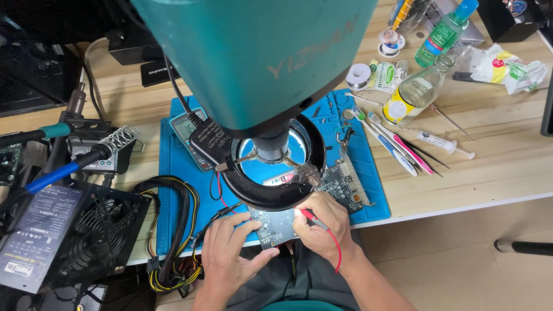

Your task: Testing a graphics card circuit board using a multimeter and probes under a magnifying lens to diagnose issues.

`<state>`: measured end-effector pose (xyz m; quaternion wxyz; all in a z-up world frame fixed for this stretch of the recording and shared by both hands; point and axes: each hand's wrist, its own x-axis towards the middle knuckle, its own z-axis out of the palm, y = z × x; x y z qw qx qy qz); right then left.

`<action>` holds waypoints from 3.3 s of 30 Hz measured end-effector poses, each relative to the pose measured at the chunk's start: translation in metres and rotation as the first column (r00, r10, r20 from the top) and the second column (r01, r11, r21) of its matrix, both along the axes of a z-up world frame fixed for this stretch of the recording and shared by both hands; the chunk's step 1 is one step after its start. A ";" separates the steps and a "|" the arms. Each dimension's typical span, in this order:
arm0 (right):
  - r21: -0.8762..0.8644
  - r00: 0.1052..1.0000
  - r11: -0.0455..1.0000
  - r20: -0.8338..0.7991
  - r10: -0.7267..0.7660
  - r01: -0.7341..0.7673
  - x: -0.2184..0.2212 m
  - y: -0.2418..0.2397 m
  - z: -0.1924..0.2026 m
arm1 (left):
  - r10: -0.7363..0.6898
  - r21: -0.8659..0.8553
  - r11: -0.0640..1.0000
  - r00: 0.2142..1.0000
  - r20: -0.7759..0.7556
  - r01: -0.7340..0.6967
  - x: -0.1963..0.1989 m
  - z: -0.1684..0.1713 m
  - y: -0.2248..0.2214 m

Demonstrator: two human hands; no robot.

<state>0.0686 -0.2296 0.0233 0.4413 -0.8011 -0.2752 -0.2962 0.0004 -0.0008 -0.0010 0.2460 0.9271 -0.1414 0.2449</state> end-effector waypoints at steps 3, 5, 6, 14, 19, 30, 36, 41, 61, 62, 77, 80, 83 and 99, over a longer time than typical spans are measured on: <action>-0.004 1.000 1.000 -0.003 0.007 -0.007 0.000 -0.001 -0.003 | -0.004 -0.001 1.000 1.000 0.005 0.004 0.000 0.001 0.000; -0.007 1.000 1.000 -0.011 0.009 -0.009 0.001 -0.001 -0.005 | -0.005 -0.001 1.000 1.000 0.002 0.005 0.000 0.001 0.000; -0.001 1.000 1.000 -0.007 0.011 -0.011 0.001 -0.001 -0.004 | -0.002 0.001 1.000 1.000 -0.002 0.002 0.000 0.001 0.000; 0.022 1.000 1.000 -0.002 0.011 -0.011 0.001 0.000 -0.002 | 0.000 0.000 1.000 1.000 0.010 0.000 0.000 0.001 -0.001; 0.035 1.000 0.999 0.001 0.018 -0.018 0.001 0.001 -0.003 | -0.003 0.007 1.000 0.999 -0.043 0.004 -0.001 -0.003 0.001; -0.019 1.000 1.000 -0.022 -0.009 0.008 -0.003 -0.001 -0.002 | 0.012 -0.016 1.000 0.999 0.032 -0.012 0.000 0.006 -0.002; -0.044 0.999 0.998 0.001 -0.054 0.054 -0.002 0.000 -0.010 | 0.005 -0.033 0.999 1.000 0.002 -0.005 -0.002 0.011 -0.001; -0.041 0.999 0.998 0.011 -0.044 0.044 -0.003 0.002 -0.008 | 0.000 -0.027 1.000 1.000 -0.006 0.000 -0.003 0.006 0.000; -0.068 0.997 0.995 0.005 -0.074 0.074 -0.003 0.001 -0.011 | -0.008 -0.024 1.000 1.000 -0.030 0.007 -0.003 0.006 0.001; -0.068 0.997 0.995 0.007 -0.076 0.076 -0.003 0.002 -0.011 | -0.010 -0.024 1.000 1.000 -0.028 0.009 -0.004 0.008 0.001; -0.037 0.998 0.998 -0.042 -0.054 0.053 -0.001 -0.003 -0.014 | 0.010 -0.032 0.999 1.000 -0.007 -0.010 -0.002 0.002 0.000; -0.041 0.998 0.998 -0.047 -0.052 0.050 -0.001 -0.003 -0.016 | 0.002 -0.024 1.000 1.000 -0.018 -0.003 -0.002 -0.001 0.000; -0.045 0.997 0.997 -0.054 -0.061 0.059 -0.001 -0.004 -0.018 | 0.010 -0.021 1.000 1.000 -0.029 -0.010 -0.002 -0.001 0.000; -0.039 0.998 0.997 -0.029 -0.063 0.062 -0.001 0.000 -0.011 | 0.006 -0.029 1.000 1.000 -0.016 -0.006 -0.002 0.009 -0.001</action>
